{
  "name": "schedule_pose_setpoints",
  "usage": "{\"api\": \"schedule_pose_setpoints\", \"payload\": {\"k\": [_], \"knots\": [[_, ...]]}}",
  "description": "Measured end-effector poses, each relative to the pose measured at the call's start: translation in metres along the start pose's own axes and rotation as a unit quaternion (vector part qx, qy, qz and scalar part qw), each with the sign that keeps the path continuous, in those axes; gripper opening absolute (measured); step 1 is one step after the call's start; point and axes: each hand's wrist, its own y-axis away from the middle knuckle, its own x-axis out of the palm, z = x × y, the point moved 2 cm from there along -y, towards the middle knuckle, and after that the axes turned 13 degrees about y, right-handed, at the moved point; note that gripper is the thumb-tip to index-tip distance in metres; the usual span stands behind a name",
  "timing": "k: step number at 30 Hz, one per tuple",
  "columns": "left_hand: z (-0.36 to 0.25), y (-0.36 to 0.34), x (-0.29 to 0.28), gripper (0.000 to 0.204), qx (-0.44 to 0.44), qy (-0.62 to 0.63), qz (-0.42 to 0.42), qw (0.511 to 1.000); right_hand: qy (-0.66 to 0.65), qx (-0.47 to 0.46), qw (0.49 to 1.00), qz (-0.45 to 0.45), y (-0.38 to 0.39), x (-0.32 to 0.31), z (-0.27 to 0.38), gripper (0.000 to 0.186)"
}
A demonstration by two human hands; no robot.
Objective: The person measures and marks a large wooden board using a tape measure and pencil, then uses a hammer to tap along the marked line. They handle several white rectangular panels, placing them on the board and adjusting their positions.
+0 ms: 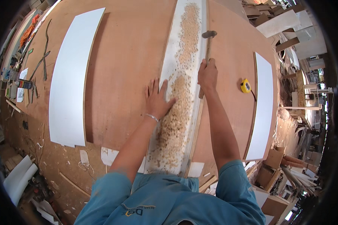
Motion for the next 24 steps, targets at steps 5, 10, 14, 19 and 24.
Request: {"api": "schedule_pose_setpoints", "payload": {"k": [5,10,14,19,24], "knots": [[-0.008,0.002,0.002,0.090,0.002,0.000,0.019,1.000,0.046,-0.036,0.997,-0.058,-0.056,0.025,-0.023,0.036],[0.000,0.001,0.001,0.090,-0.001,0.009,0.000,1.000,0.053,0.015,0.984,0.169,-0.080,-0.012,0.009,0.037],[0.000,-0.001,-0.001,0.089,-0.002,0.001,0.003,1.000,0.028,0.021,0.999,0.005,-0.074,-0.044,0.047,0.039],[0.001,-0.002,-0.006,0.088,-0.012,0.008,0.000,1.000,0.113,-0.059,0.987,0.098,-0.094,0.025,0.001,0.043],[-0.004,-0.003,-0.004,0.090,0.000,0.013,0.006,1.000,0.029,0.034,0.999,0.018,-0.053,0.022,0.003,0.033]]}}
